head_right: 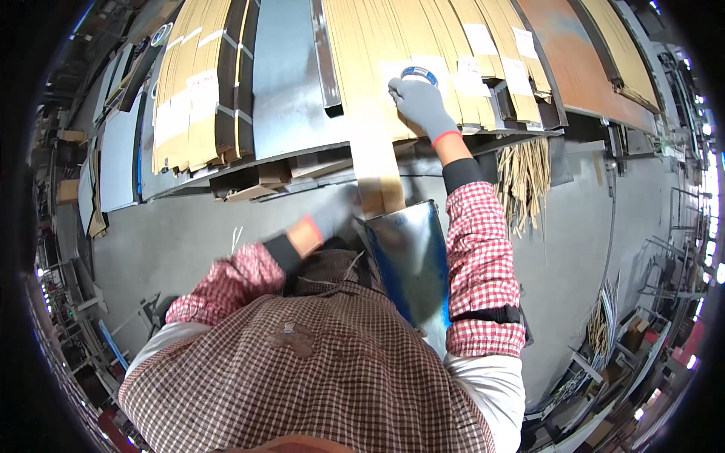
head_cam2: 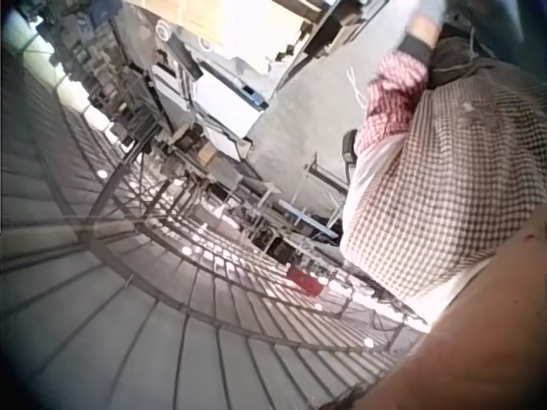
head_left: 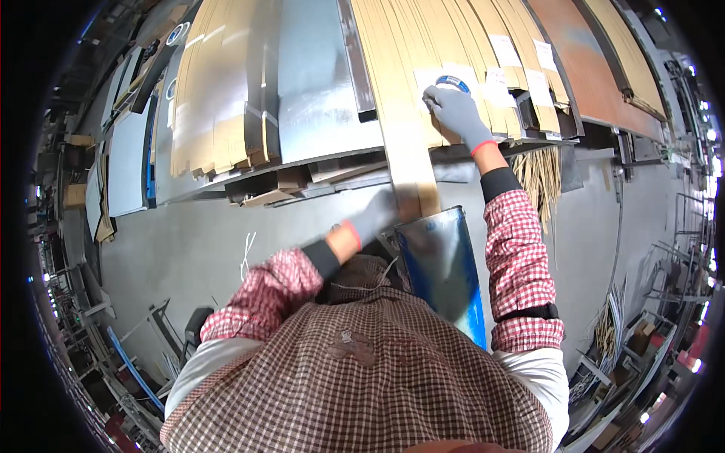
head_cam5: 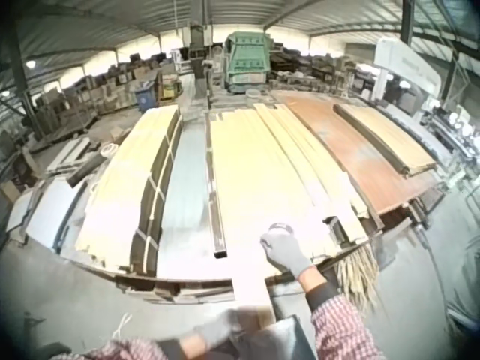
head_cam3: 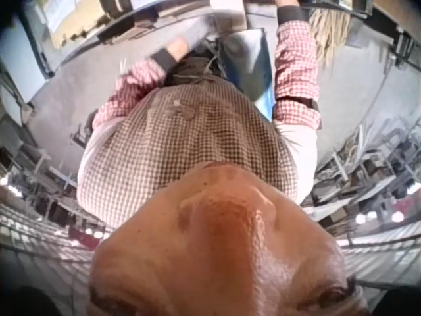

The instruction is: Bundling long thin wooden strips together using adhesive tape.

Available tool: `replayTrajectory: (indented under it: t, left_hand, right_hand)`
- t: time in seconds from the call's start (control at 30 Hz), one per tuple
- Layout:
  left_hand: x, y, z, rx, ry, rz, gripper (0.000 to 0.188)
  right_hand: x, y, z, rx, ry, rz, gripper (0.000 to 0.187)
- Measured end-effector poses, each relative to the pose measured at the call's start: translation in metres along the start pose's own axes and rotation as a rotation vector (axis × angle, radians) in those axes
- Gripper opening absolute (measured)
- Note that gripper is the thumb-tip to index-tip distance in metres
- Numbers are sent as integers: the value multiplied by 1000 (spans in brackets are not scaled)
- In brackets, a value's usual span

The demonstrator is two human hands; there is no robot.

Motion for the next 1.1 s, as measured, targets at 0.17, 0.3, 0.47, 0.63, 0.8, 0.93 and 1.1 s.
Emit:
replayTrajectory:
  t: [0.17, 0.3, 0.47, 0.63, 0.8, 0.93, 1.1]
  left_hand:
    - [-66, -13, -51, 477, 135, -308, 48]
    - [-38, 5, 41, 695, 76, -45, 42]
    - [18, -5, -61, 1322, -323, 136, 47]
    - [-51, -31, -58, 946, -34, -589, 76]
    - [-109, -5, 80, 970, -380, -117, 76]
    - [-140, -5, 85, 788, -563, -38, 72]
    - [-120, 52, 60, 777, -273, 39, 64]
  right_hand:
    - [-30, 23, -15, 12, 8, 12, 22]
    - [-100, 13, -28, -73, -108, -105, 24]
    - [-173, -27, -44, -196, -125, -657, 24]
    - [-222, -4, -61, -80, -298, -1231, 27]
    - [-143, 67, -147, 745, 33, -679, 48]
    - [-124, 56, -207, 719, 101, -859, 49]
    - [-126, 52, -111, 923, -196, -763, 45]
Point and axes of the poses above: each hand's wrist, its own x-axis towards the middle knuckle, its own y-axis out of the back of the hand, z = x × y, the point moved 4 cm from there along x, towards the middle knuckle, and after that the axes turned 7 degrees about x, right-handed, at the moved point
